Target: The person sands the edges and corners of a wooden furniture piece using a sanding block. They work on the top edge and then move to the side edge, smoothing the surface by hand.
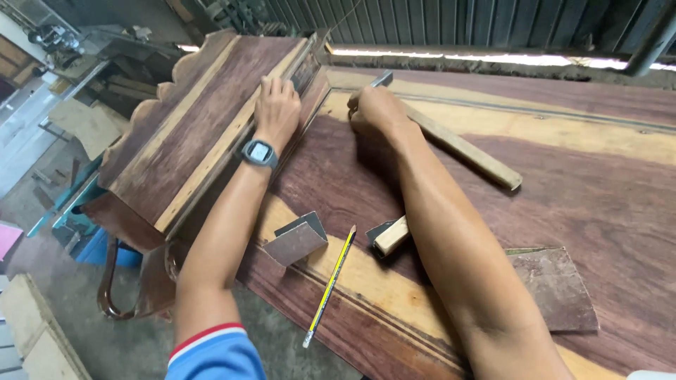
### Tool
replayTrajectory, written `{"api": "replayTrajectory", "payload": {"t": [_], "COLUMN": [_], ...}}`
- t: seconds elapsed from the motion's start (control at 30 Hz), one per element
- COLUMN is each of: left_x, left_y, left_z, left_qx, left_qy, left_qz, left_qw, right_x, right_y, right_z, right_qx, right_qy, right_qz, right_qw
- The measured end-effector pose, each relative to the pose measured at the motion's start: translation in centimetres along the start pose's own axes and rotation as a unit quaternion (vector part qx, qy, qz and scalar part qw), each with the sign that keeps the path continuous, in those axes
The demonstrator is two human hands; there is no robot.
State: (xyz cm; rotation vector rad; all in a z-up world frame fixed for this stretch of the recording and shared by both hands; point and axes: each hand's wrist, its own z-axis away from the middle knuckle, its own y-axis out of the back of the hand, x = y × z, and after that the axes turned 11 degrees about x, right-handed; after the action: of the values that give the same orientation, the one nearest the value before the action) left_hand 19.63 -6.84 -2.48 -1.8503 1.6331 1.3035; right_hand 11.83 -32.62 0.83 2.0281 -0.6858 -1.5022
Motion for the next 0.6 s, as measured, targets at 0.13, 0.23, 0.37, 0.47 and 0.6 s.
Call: {"api": "replayTrajectory", "payload": {"t": [0.13,0.23,0.37,0.47,0.6], "left_x": [-2.1,-3.5,-5.2,-4.6,-4.1], "left_y": [5.3,10.7,15.5,13.7,8.7], "left_z": [3.4,7.8,10.3,10.0,5.8], "left_qx": [-0.003,-0.040,0.018,0.010,-0.041], "left_qy": [-0.015,-0.029,-0.007,0.001,0.001], "left_qz": [-0.026,-0.040,0.000,0.003,-0.035], "left_qw": [1.000,0.998,1.000,1.000,0.999], "right_x": [0.4,0.7,1.4,1.6,2.5], "right_y": [-0.4,-1.1,-2.3,-2.4,-2.8], "right_z": [-0.2,-0.3,-1.3,-1.2,-2.2], "right_qx": [-0.003,0.008,0.039,0.038,0.050], "right_qy": [0.008,0.009,0.052,0.072,0.080], "right_qz": [-0.003,0.033,0.096,0.101,0.113], "right_qw": [1.000,0.999,0.993,0.991,0.989]}}
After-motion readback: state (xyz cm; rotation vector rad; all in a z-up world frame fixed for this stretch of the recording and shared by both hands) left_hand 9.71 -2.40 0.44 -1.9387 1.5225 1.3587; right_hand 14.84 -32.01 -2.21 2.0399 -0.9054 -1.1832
